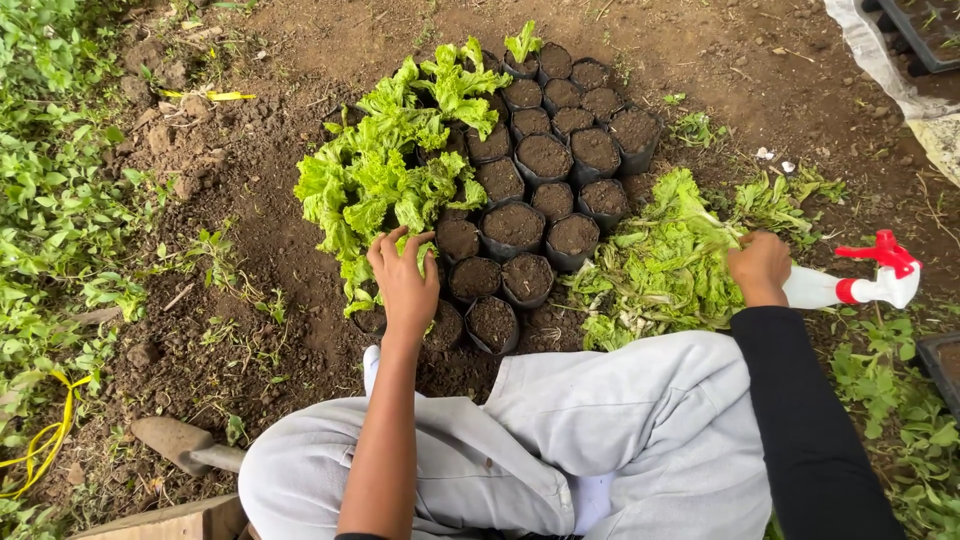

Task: The person sits cross-legged on the ground and plants lettuce seedlings into black plastic nursery bags filled with soil. They pick up seedlings from a pile, place them into the bags, and press the soil around the base of each plant.

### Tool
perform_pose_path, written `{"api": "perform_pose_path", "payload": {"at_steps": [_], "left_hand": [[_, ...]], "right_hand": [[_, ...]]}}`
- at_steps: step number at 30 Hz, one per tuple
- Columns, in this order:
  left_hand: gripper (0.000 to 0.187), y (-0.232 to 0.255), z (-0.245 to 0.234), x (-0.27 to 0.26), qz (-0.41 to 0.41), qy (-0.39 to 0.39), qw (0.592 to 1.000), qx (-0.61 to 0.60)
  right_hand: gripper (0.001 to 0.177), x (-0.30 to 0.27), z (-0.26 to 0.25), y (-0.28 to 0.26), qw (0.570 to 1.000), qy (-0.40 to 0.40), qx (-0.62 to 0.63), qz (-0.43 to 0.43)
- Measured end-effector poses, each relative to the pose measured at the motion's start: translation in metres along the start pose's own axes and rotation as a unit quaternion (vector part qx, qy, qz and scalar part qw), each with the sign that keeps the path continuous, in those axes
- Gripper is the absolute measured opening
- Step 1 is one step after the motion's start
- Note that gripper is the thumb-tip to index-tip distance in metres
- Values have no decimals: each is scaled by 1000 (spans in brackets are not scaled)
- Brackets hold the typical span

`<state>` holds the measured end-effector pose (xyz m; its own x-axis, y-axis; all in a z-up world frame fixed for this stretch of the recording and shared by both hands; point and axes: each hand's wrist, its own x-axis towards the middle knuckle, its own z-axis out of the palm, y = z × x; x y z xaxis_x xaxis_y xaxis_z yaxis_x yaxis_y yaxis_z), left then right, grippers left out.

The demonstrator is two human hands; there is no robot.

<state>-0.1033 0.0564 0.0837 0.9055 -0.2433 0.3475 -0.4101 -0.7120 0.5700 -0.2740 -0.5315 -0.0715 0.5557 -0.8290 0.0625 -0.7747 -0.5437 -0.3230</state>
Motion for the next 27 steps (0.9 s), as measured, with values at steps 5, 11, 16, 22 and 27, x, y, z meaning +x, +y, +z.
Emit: {"api": "perform_pose_path", "payload": {"at_steps": [5,11,16,22,27], "left_hand": [[25,-2,1,1,-5,0,1000,5],[25,-3,0,1,-10,0,1000,-2],[27,-10,10,2,19,25,999,-7],[27,-12,12,2,24,28,999,8],[26,-19,19,2,32,44,998,20]], "right_hand": [[22,-47,-51,-74,987,-80,-75,-119],[12,-43,-47,-64,981,-84,-128,-116],[13,-40,-59,-54,979,38,176,-91],[8,-54,-87,-71,810,-150,554,117],[11,-36,-65,-54,701,-305,641,67]]}}
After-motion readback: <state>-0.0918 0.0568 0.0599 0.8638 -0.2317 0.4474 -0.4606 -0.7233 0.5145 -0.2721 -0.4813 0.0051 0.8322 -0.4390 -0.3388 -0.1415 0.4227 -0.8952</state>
